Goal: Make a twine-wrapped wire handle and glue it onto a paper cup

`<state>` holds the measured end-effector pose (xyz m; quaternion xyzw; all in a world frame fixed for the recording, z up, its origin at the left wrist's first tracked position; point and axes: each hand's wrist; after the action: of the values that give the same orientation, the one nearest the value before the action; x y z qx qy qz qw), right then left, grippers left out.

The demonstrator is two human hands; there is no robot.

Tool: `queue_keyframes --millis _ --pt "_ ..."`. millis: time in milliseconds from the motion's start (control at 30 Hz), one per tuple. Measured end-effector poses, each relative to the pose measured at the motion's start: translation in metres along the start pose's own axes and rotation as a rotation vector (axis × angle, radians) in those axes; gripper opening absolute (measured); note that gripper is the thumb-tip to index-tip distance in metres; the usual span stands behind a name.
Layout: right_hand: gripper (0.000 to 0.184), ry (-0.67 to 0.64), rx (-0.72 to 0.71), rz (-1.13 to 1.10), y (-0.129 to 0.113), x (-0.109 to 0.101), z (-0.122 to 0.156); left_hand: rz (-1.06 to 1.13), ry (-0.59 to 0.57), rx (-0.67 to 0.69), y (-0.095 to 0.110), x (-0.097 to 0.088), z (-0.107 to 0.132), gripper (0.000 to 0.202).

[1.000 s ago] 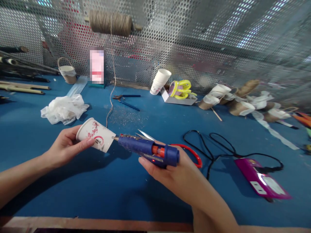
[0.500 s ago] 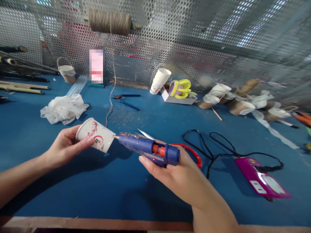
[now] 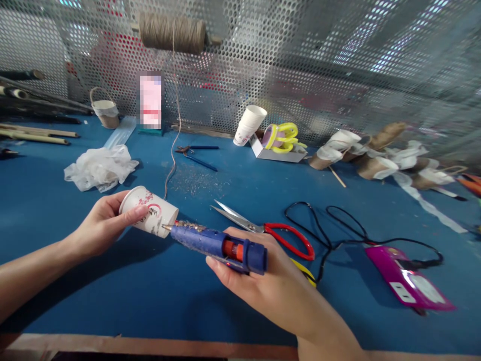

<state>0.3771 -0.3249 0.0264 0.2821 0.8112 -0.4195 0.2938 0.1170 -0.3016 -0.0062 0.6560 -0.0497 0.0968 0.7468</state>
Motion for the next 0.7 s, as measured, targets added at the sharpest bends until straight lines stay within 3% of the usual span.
queue_keyframes --millis 300,433,700 --pt "0.029 0.004 0.006 0.027 0.004 -0.001 0.002 -0.058 -0.001 0.063 0.004 0.001 0.001 0.021" --pt "0.018 0.011 0.117 -0.055 -0.006 -0.001 -0.007 -0.111 -0.003 0.138 0.004 0.001 0.003 0.02" --pt "0.02 -0.086 0.253 -0.143 -0.013 -0.005 -0.01 -0.191 -0.052 0.193 0.003 -0.003 0.006 0.02"
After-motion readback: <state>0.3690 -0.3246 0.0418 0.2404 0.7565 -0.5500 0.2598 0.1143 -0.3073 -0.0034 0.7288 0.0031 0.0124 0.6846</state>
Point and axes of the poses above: each hand's wrist, its own z-axis away from the middle knuckle, its own x-axis out of the palm, y = z × x, and after that the axes turned 13 degrees about y, right-handed
